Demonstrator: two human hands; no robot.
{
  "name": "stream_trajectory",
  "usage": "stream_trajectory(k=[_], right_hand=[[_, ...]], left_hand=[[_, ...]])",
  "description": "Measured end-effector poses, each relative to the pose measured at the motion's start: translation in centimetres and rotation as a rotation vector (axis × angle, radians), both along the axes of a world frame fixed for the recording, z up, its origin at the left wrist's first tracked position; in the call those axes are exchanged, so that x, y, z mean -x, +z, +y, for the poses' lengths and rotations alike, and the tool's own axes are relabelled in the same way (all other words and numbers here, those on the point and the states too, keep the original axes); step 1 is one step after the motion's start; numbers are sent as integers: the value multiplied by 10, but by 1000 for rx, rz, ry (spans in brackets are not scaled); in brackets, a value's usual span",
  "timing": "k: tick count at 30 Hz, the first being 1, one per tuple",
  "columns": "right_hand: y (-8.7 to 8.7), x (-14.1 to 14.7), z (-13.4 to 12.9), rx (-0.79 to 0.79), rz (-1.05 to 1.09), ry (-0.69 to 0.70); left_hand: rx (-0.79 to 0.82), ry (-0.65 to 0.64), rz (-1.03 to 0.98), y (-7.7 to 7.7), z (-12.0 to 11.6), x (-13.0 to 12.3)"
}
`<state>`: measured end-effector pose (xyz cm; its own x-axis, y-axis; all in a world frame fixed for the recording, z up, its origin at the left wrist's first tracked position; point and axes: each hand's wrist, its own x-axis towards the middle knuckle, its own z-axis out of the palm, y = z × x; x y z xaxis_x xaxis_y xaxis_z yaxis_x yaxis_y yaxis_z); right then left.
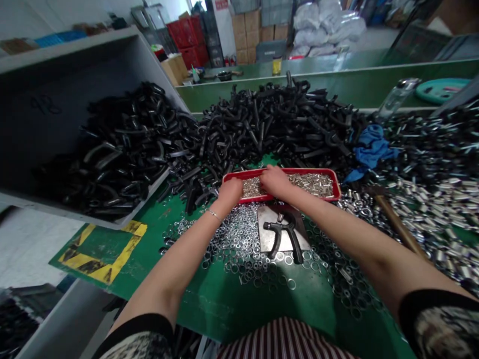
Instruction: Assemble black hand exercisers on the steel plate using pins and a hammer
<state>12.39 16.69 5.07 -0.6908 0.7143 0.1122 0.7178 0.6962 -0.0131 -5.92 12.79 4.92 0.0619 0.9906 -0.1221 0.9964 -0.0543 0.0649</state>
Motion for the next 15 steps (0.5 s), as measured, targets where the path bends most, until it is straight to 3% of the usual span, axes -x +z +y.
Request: stream_trajectory(k=[5, 9, 12, 15], right_hand=[[-13, -2, -1, -29, -1, -5], [-13, 0, -4, -75, 51, 8], [-7, -10, -16, -5, 220, -37], [-7, -40, -50, 168, 524, -133]], left_hand=[[-101, -36, 29, -11, -10, 2], [-73, -92, 18, -11, -7, 3], [-69, -18, 61, -8, -7, -2], [-61, 30, 76, -4, -9, -7]])
